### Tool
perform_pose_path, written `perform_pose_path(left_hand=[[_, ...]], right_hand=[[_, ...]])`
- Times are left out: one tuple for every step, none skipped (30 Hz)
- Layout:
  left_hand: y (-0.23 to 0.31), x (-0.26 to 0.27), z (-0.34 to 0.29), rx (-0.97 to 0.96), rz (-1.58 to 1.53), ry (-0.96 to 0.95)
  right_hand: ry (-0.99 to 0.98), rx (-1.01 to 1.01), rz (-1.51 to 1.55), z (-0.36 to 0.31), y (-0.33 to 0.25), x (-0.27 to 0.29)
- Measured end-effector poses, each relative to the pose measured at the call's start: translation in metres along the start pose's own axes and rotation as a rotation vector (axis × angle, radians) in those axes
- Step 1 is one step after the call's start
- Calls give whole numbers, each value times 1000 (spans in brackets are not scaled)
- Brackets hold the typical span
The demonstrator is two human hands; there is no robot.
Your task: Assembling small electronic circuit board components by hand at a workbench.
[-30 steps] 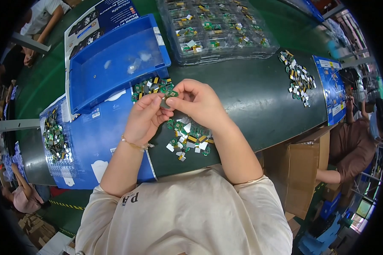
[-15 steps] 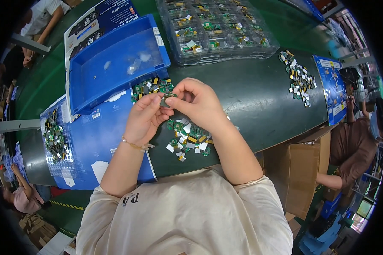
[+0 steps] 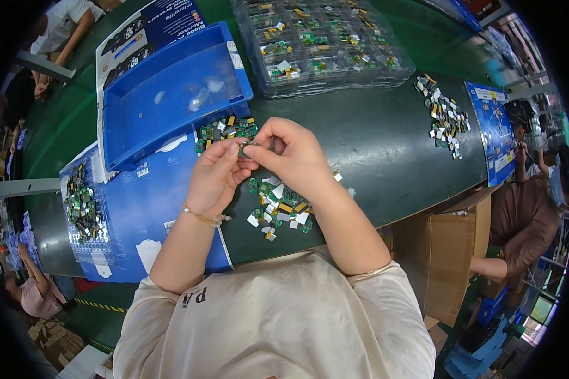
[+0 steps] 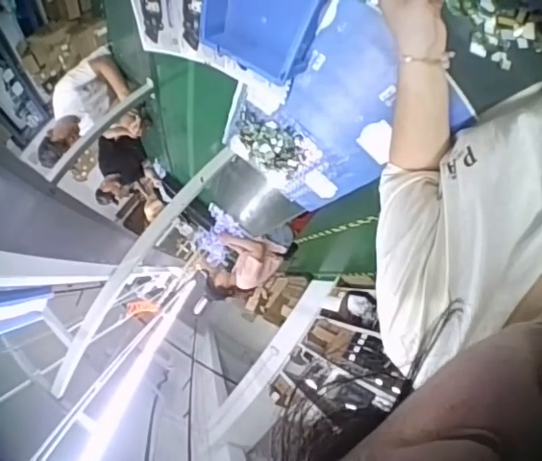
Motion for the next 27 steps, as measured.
perform_pose_path(left_hand=[[-1,1,0,-9,3,17],[-1,0,0,-9,3,17],[0,0,0,-39,62,27],[1,-1,0,-69,122,36],[2,-2,0,-69,122,36],[4,-5,-1,-105,134,32],[6,-6,-2,-141,147,27],[5,-7,-2,-142,148,27],[5,-8,-1,-185,196,9],[6,-9,-1,-228,244,-9],[5,-7,-1,-229,244,-8],[5,-5,-1,-230,242,-23],[5,-4,-1,-232,240,-38],[5,-5,-1,-232,240,-38],[5,-6,-1,-244,259,-38],[6,-7,-1,-255,279,-40],[6,-7,-1,-256,280,-40],[5,-6,-2,-263,323,-8],[6,-5,-3,-269,366,24],[7,-6,-2,-270,367,19],[8,-4,-2,-201,292,35],[7,-3,-1,-132,218,52],[7,-2,-1,-132,220,52],[7,-1,0,-118,184,39],[6,0,1,-104,147,28],[6,-1,1,-102,148,29],[6,-1,1,-117,42,19]], right_hand=[[0,0,0,0,1,0],[12,18,-81,1,0,0],[25,35,-161,1,-1,0],[25,35,-161,1,0,0],[26,32,-103,2,1,-1],[26,29,-45,3,2,-1],[27,30,-45,4,3,0],[50,52,-25,4,2,1],[74,75,-5,5,1,2],[74,76,-5,5,1,3],[28,45,112,5,1,3],[-18,15,229,5,1,2],[-18,15,229,5,0,3],[-34,18,240,5,-1,3],[-48,21,252,4,-2,3],[-47,21,251,3,-4,3],[-51,18,274,4,-5,2],[-54,15,297,4,-7,1],[-53,17,297,4,-6,1],[-14,18,226,4,-4,3],[25,18,156,4,-3,4],[28,20,154,3,-3,4],[63,64,0,2,-3,4],[97,107,-154,1,-4,4],[97,108,-153,1,-4,3],[155,247,-297,-1,-9,3],[212,386,-442,-3,-14,2]])
Point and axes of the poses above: each hand's wrist, its own z-axis towards the middle knuckle, its own x-axis out of the back of the hand, y = z × x, the point moved 3 cm from there along z, towards the middle knuckle, and after that the axes turned 8 degrees about -y, right-handed, at the moved point
